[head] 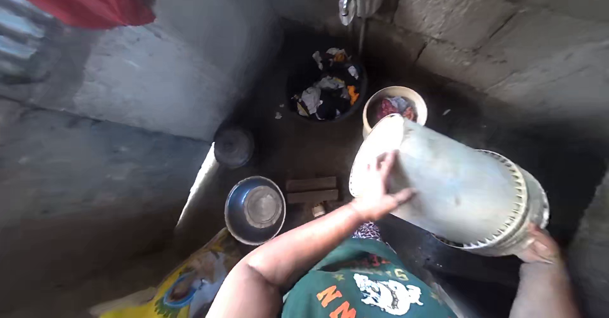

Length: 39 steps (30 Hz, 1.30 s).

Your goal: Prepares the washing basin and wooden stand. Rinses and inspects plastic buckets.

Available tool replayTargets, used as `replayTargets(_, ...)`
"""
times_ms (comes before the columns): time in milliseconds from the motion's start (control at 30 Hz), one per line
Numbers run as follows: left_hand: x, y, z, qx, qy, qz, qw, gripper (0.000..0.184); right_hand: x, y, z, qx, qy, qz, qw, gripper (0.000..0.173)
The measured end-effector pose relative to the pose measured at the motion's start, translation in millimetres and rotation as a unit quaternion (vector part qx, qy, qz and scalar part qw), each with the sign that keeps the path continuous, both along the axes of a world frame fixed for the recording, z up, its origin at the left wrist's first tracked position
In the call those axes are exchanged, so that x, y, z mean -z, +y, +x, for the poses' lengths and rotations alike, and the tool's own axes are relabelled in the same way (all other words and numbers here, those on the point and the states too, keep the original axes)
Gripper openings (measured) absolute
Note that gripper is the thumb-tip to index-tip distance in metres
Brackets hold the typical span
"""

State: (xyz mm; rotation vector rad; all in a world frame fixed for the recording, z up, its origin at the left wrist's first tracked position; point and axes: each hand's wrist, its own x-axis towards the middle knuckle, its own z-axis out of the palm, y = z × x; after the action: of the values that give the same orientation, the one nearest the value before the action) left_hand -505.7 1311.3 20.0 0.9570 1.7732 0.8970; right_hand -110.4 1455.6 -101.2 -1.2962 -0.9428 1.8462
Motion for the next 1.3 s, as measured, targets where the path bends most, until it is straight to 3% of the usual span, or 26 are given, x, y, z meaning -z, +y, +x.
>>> replayTargets(67,62,-11,-30,-0.005,0.003,-0.079,0.997,0.099,-10,-7,-20,-0.02,-0.022,-0.006,1.0,0.05)
replayTargets(133,123,-39,-53,0.005,0.05,-0.186,0.981,0.109,-24,-14,-60,-0.032,-0.12,-0.016,0.992,0.031)
replayTargets(167,145,-62,-60,0.015,0.074,-0.245,0.967,0.111,-26,-18,-82,-0.047,-0.186,-0.027,0.981,0.028)
replayTargets(233,169,-117,-67,0.044,0.076,-0.35,0.933,0.107,-12,-24,-114,-0.085,-0.306,-0.047,0.947,0.039)
replayTargets(300,181,-177,-71,0.069,0.045,-0.427,0.901,0.104,13,-28,-135,-0.116,-0.387,-0.062,0.913,0.053)
replayTargets(400,187,-264,-75,0.08,-0.014,-0.501,0.862,0.099,42,-34,-152,-0.128,-0.445,-0.058,0.885,0.056)
replayTargets(467,183,-315,-80,0.068,-0.073,-0.507,0.856,0.091,50,-40,-160,-0.124,-0.467,-0.046,0.874,0.057)
replayTargets(600,130,-361,-97,-0.039,-0.29,-0.433,0.853,0.06,55,-51,-163,-0.118,-0.505,-0.02,0.855,0.057)
replayTargets(767,170,-431,-123,-0.056,-0.268,-0.496,0.824,0.054,81,-49,-186,-0.15,-0.553,-0.021,0.819,0.055)
replayTargets(833,181,-446,-122,-0.066,-0.248,-0.523,0.813,0.056,105,-44,-200,-0.167,-0.569,-0.024,0.805,0.053)
replayTargets(933,196,-452,-110,-0.168,-0.25,-0.533,0.79,0.055,145,-31,-225,-0.206,-0.587,-0.02,0.782,0.054)
replayTargets(1067,194,-414,-85,-0.301,-0.315,-0.509,0.742,0.061,206,-14,-249,-0.254,-0.613,-0.004,0.748,0.056)
replayTargets(1167,204,-386,-61,-0.272,-0.327,-0.48,0.767,0.07,248,-14,-264,-0.286,-0.643,0.002,0.71,0.054)
replayTargets(1300,240,-371,-34,-0.195,-0.256,-0.531,0.784,0.109,282,-21,-289,-0.369,-0.658,-0.06,0.653,0.051)
